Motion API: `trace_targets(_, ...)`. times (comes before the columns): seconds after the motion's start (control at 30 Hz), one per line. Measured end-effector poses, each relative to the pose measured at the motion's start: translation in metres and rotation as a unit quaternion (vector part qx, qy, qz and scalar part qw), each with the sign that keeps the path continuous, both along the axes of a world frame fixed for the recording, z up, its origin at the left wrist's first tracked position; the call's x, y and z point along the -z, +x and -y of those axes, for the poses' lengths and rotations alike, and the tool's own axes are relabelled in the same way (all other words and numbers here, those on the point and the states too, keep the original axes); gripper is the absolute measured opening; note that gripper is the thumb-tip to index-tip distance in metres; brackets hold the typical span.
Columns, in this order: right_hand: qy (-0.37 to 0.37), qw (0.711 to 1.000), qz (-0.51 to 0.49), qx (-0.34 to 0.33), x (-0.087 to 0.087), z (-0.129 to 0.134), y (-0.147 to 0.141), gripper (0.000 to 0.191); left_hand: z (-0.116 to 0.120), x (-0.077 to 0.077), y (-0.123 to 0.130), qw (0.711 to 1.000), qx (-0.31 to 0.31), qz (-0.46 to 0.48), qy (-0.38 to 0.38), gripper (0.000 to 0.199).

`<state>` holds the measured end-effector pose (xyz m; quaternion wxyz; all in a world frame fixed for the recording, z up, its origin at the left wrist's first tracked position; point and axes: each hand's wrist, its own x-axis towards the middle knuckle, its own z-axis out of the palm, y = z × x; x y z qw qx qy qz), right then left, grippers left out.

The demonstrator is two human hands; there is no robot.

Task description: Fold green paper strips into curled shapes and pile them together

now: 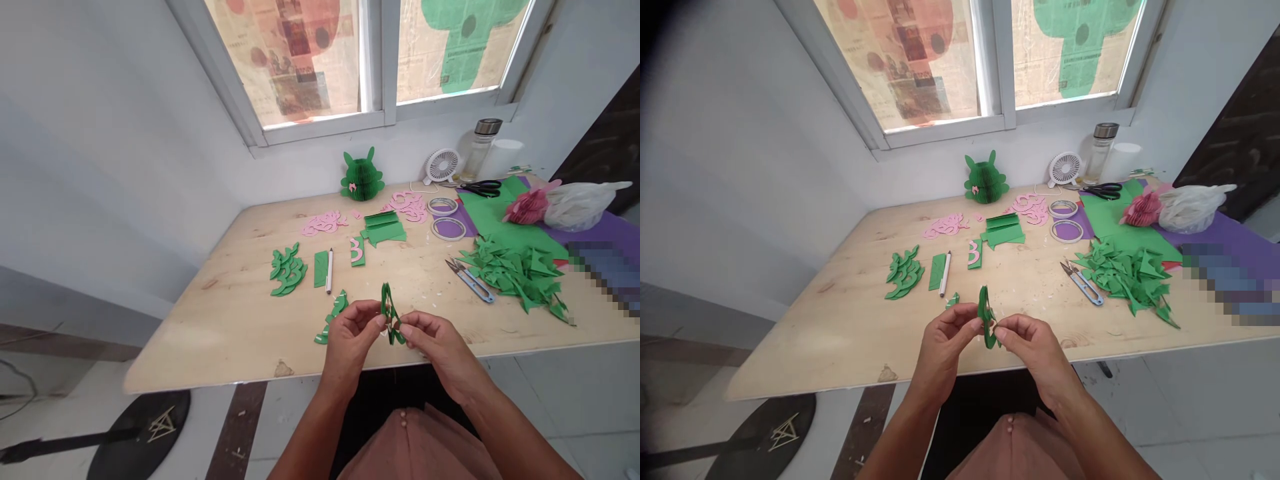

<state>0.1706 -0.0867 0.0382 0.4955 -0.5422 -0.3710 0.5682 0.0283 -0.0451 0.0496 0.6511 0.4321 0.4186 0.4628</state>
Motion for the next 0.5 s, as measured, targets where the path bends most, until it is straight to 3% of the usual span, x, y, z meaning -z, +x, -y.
trace_targets(0.5, -0.013, 0.999, -0.041, 0.015, -0.0002, 0.0019, -0.0006, 0.028, 0.0041, -0.0045, -0.0024, 1.0, -0.005, 0.004, -0.009, 0.018)
